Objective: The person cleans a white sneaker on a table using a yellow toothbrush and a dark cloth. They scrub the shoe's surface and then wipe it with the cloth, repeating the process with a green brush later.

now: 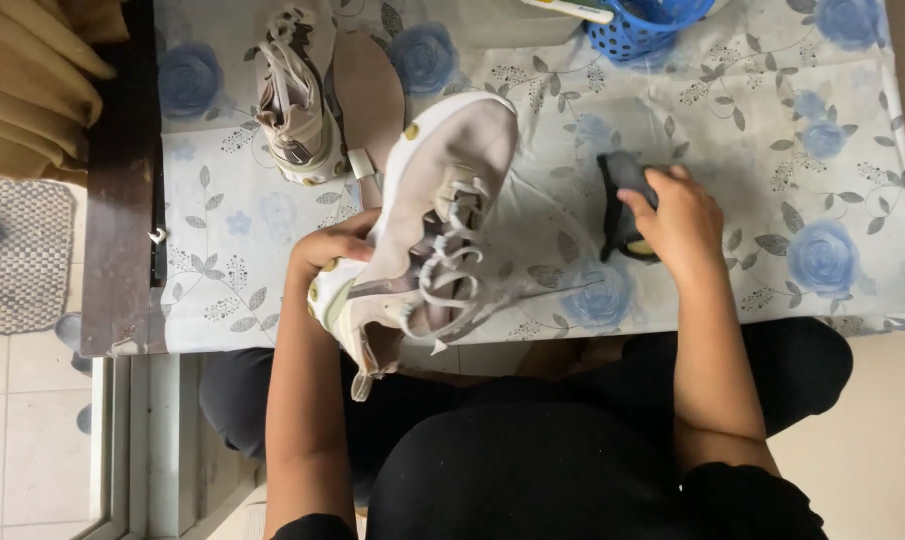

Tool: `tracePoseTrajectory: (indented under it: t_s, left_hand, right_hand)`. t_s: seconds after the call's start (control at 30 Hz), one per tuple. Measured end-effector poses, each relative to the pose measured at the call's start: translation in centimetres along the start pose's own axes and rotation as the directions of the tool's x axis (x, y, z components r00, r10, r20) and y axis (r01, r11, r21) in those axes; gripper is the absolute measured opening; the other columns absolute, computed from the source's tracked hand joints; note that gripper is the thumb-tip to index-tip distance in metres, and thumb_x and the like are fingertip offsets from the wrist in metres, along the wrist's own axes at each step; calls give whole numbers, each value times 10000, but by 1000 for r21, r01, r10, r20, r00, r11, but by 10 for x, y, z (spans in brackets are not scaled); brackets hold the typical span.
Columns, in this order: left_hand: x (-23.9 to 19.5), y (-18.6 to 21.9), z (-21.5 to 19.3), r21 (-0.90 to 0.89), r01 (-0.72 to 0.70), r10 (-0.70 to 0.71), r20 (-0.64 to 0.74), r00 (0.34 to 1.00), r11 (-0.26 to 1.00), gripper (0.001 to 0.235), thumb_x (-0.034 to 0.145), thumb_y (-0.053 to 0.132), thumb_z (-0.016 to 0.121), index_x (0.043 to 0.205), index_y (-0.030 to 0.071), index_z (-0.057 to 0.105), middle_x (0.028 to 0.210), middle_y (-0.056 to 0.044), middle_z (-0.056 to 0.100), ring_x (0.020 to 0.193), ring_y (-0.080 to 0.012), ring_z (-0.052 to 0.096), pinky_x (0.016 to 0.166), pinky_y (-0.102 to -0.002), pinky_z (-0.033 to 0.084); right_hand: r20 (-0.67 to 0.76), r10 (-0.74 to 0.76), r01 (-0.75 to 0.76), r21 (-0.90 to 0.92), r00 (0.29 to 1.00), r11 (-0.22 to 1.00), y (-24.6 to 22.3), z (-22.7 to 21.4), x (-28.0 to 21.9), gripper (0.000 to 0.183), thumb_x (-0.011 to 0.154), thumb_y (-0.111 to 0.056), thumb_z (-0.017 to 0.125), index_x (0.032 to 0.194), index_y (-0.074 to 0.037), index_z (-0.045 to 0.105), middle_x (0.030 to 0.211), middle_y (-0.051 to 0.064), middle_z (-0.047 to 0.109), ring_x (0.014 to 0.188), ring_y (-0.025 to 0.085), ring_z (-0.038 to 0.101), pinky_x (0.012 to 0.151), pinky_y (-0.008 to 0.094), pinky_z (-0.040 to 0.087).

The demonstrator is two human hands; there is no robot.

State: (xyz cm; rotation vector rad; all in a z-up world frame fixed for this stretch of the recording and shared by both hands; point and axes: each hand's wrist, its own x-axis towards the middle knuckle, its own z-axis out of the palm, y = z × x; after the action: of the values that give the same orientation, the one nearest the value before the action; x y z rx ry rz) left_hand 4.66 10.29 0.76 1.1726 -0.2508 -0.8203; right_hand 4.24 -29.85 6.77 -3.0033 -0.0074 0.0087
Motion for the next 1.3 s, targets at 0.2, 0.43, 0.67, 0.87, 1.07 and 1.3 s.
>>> tracePoseTrajectory:
  t_s: [0.2,0.43,0.67,0.87,1.07,1.3]
  left_hand:
    - [-16,-64,-87,-31,-152,153,17,988,988,837,482,141,673,1277,3,450,1004,-203,591,863,-257,580,707,-367,467]
    - [-16,-25,-50,-28,-225,226,43,973,974,784,530,244,696,1262,60,481,979,-72,602,864,-126,567,658,-249,459]
    - [-4,-62,-76,-63,-214,216,22,976,975,806,499,160,669,1266,21,462,996,-170,592,860,-234,586,728,-330,456]
    - [-7,-41,-61,-34,-209,210,10,978,977,775,517,166,654,1256,24,474,1002,-169,595,868,-236,583,742,-338,454]
    - [-5,-34,-47,-18,-173,173,-2,985,985,740,532,178,635,1241,21,490,997,-175,599,863,-247,582,748,-359,460]
    - [1,-33,-35,0,-113,113,-19,993,994,702,550,192,612,1222,17,509,991,-181,604,858,-259,581,754,-383,467]
  right_hand:
    - [-164,-510,535,307,845,787,-50,-48,-6,439,916,-128,496,1350,-94,440,1285,248,363,1142,486,387,946,512,336]
    - [-117,-424,440,224,898,870,-96,-2,-20,515,771,-299,678,1224,-116,518,1048,131,510,987,370,523,795,476,437]
    - [-41,-384,385,29,922,922,-85,60,-9,423,711,-297,700,1096,-147,605,999,71,566,998,255,549,865,407,394]
    - [267,-116,-225,932,957,285,-54,15,21,132,805,-193,594,853,-75,628,703,53,604,647,162,579,607,294,493]
    - [477,-83,-483,853,875,-198,40,59,62,274,714,-198,541,959,-91,598,799,51,591,669,213,619,656,348,520]
    - [-136,-576,475,729,806,492,-47,-1,14,370,847,-4,404,1141,219,397,1213,446,333,1186,528,270,1045,570,145]
